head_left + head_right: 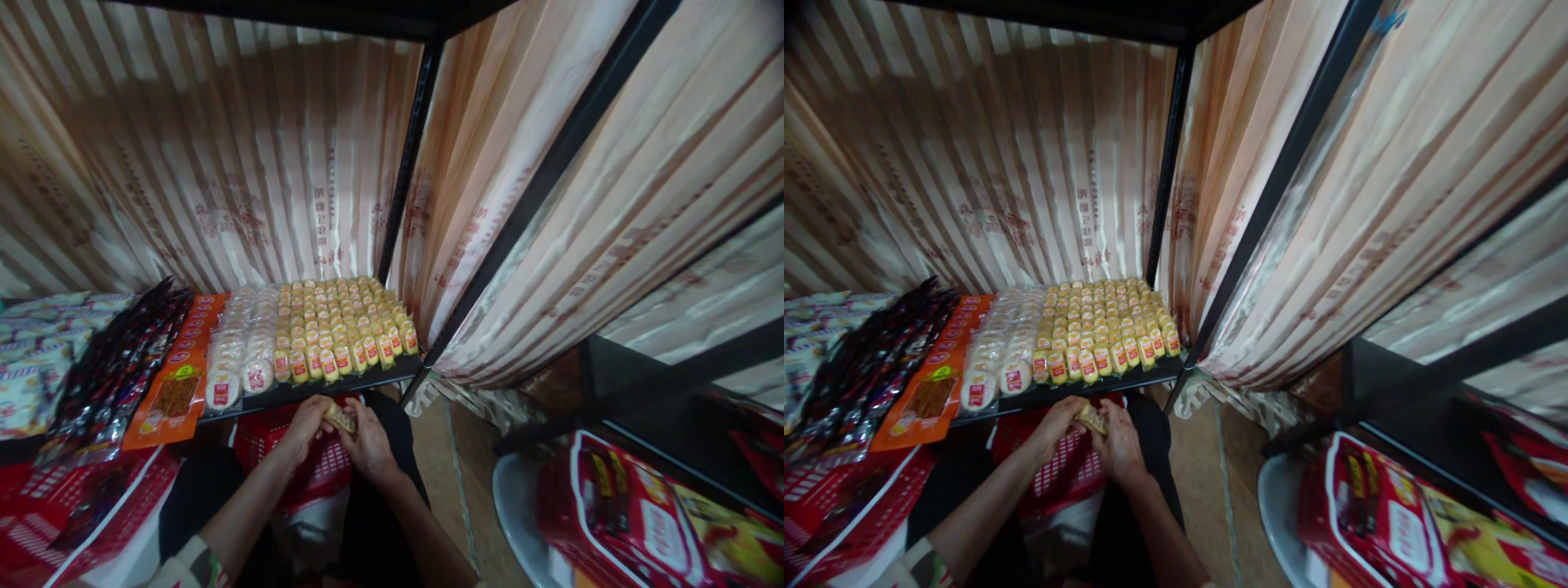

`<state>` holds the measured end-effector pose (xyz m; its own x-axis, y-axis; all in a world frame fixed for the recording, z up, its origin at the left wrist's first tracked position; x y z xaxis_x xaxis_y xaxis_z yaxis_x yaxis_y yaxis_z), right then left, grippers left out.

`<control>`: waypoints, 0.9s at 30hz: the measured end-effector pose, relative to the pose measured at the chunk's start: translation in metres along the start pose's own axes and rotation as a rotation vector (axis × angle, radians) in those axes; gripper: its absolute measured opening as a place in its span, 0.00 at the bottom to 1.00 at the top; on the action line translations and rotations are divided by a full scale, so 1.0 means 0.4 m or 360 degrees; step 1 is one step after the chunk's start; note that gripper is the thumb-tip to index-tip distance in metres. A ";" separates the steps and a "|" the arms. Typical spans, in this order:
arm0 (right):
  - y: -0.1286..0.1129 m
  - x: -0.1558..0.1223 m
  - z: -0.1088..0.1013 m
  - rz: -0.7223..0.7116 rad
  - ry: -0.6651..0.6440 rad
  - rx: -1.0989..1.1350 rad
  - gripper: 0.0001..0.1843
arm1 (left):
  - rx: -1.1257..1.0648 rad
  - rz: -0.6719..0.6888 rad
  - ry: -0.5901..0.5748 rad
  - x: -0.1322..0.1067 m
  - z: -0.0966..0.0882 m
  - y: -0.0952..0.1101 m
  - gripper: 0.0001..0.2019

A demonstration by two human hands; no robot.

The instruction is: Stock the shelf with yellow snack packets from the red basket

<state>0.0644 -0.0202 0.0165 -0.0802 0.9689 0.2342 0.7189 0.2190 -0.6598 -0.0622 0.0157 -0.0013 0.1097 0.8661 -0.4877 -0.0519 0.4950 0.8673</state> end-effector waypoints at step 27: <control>0.154 0.021 -0.162 0.0407 0.0334 0.1315 0.22 | -0.0244 0.0137 -0.0359 0.006 0.246 0.128 0.12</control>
<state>0.1528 -0.0061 0.0242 0.2011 0.9762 0.0815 -0.0370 0.0907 -0.9952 0.0332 0.0364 0.0519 0.3153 0.8766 -0.3635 -0.2185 0.4398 0.8711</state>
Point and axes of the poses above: each hand's wrist, its own x-axis towards the middle knuckle, its own z-axis out of the palm, y = z × x, the point moved 7 cm from there along x, towards the middle knuckle, and after that the axes turned 1 degree about -z, right-handed, at the moved point
